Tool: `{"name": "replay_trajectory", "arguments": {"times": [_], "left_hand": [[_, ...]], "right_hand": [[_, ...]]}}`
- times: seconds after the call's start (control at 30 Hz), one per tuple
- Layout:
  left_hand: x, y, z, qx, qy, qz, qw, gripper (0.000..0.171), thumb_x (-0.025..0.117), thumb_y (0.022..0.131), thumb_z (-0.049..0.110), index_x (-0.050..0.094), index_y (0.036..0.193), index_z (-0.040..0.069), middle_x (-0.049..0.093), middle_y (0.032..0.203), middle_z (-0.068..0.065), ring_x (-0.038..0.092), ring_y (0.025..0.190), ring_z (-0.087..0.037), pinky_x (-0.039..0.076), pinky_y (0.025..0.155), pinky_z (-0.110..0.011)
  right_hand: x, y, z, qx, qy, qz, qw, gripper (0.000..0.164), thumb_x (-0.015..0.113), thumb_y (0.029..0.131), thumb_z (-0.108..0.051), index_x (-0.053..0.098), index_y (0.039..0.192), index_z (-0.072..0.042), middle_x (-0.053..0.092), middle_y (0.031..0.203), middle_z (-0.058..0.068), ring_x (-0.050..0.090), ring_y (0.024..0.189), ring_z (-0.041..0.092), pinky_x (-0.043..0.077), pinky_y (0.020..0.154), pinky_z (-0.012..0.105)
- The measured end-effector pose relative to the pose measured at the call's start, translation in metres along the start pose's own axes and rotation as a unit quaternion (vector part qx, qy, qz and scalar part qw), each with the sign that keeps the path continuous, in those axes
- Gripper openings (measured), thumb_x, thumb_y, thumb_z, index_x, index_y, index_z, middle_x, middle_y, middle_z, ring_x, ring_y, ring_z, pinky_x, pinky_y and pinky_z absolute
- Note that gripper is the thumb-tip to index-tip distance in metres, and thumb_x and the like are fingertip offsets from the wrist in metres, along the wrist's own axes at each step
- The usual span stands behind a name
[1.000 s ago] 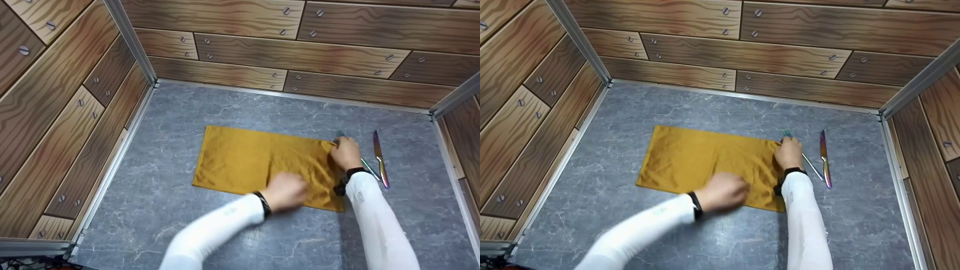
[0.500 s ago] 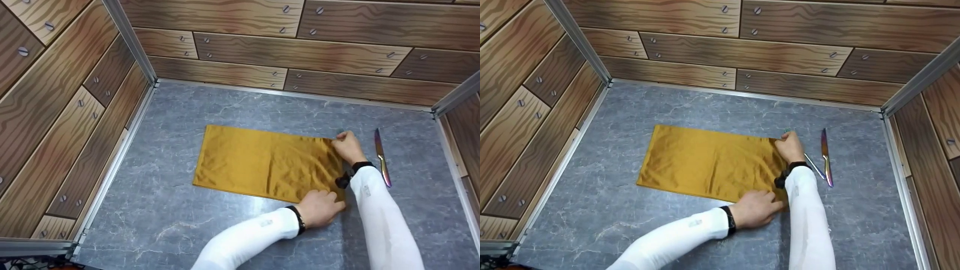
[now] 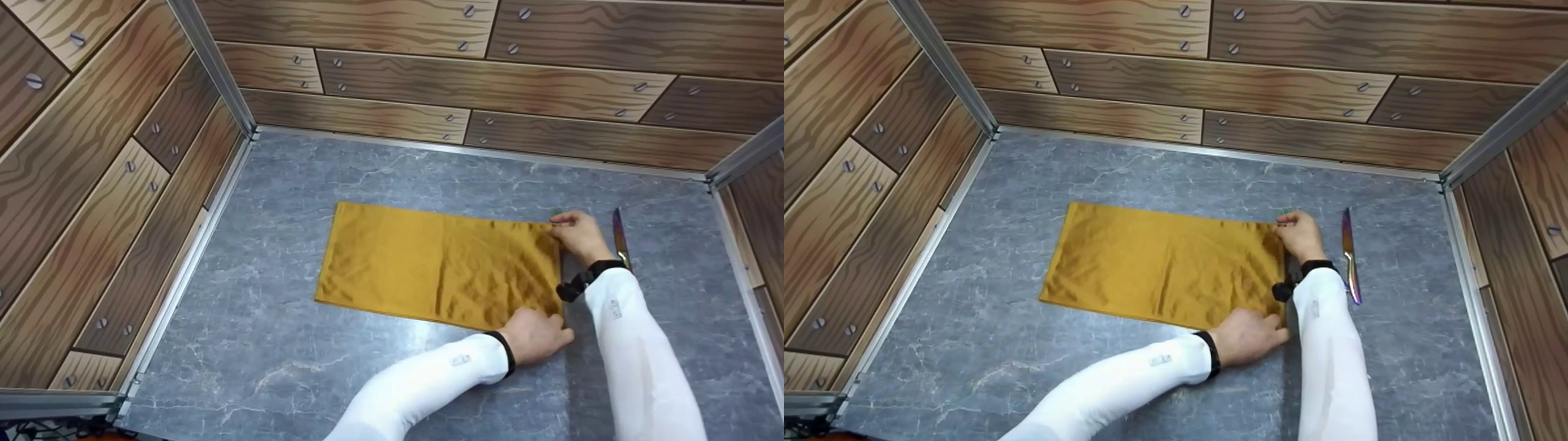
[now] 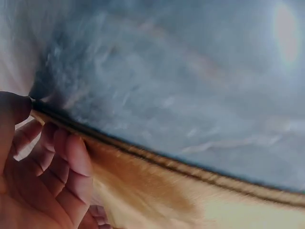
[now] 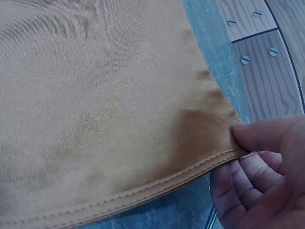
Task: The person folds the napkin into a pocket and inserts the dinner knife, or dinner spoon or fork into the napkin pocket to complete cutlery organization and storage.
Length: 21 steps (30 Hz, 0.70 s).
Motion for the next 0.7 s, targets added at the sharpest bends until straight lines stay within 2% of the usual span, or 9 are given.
{"name": "replay_trajectory", "arguments": {"times": [0.13, 0.27, 0.47, 0.6, 0.7], "left_hand": [[0.002, 0.004, -0.001, 0.021, 0.001, 0.006, 0.9998, 0.020, 0.046, 0.102, 0.027, 0.062, 0.111, 0.036, 0.059, 0.102, 0.008, 0.053, 0.066, -0.008, 0.049, 0.047, -0.028], [0.006, 0.006, -0.003, 0.034, 0.004, 0.021, 0.9992, 0.022, 0.043, 0.104, 0.025, 0.061, 0.114, 0.033, 0.059, 0.106, 0.007, 0.053, 0.066, -0.008, 0.050, 0.048, -0.027], [0.008, 0.007, -0.005, 0.002, -0.039, 0.028, 0.9989, 0.018, 0.045, 0.102, 0.032, 0.061, 0.108, 0.028, 0.060, 0.099, 0.008, 0.055, 0.066, -0.007, 0.049, 0.046, -0.028], [0.008, 0.007, -0.006, -0.018, -0.049, 0.044, 0.9977, 0.016, 0.044, 0.102, 0.027, 0.060, 0.108, 0.027, 0.061, 0.093, 0.007, 0.055, 0.065, -0.007, 0.048, 0.044, -0.028], [0.006, 0.006, -0.006, -0.026, -0.067, 0.031, 0.9969, 0.016, 0.045, 0.102, 0.025, 0.058, 0.111, 0.028, 0.059, 0.091, 0.006, 0.055, 0.068, -0.008, 0.047, 0.044, -0.028]], "right_hand": [[0.001, 0.001, -0.001, -0.004, 0.003, -0.002, 1.000, 0.040, 0.064, 0.093, -0.009, 0.055, 0.126, 0.012, 0.063, 0.099, 0.011, 0.059, 0.076, 0.009, 0.052, 0.066, 0.023], [0.000, 0.001, -0.003, -0.007, -0.007, -0.006, 1.000, 0.039, 0.064, 0.094, -0.011, 0.056, 0.125, 0.011, 0.061, 0.098, 0.010, 0.059, 0.078, 0.010, 0.052, 0.067, 0.023], [-0.004, -0.001, -0.006, -0.013, -0.002, -0.016, 1.000, 0.038, 0.061, 0.096, -0.013, 0.056, 0.124, 0.011, 0.061, 0.107, 0.018, 0.060, 0.082, 0.014, 0.054, 0.070, 0.027], [-0.008, -0.005, -0.007, 0.003, 0.004, -0.017, 1.000, 0.037, 0.057, 0.097, -0.015, 0.055, 0.125, 0.009, 0.057, 0.116, 0.021, 0.060, 0.086, 0.019, 0.055, 0.075, 0.034], [-0.011, -0.006, -0.006, 0.006, 0.000, -0.014, 1.000, 0.033, 0.056, 0.098, -0.014, 0.055, 0.124, 0.007, 0.057, 0.115, 0.021, 0.060, 0.085, 0.019, 0.055, 0.077, 0.035]]}}
Point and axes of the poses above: each hand's wrist, its own y-axis towards the middle knuckle, its own x-axis out of the palm, z = x × y, the point moved 1 cm from there along y, towards the middle knuckle
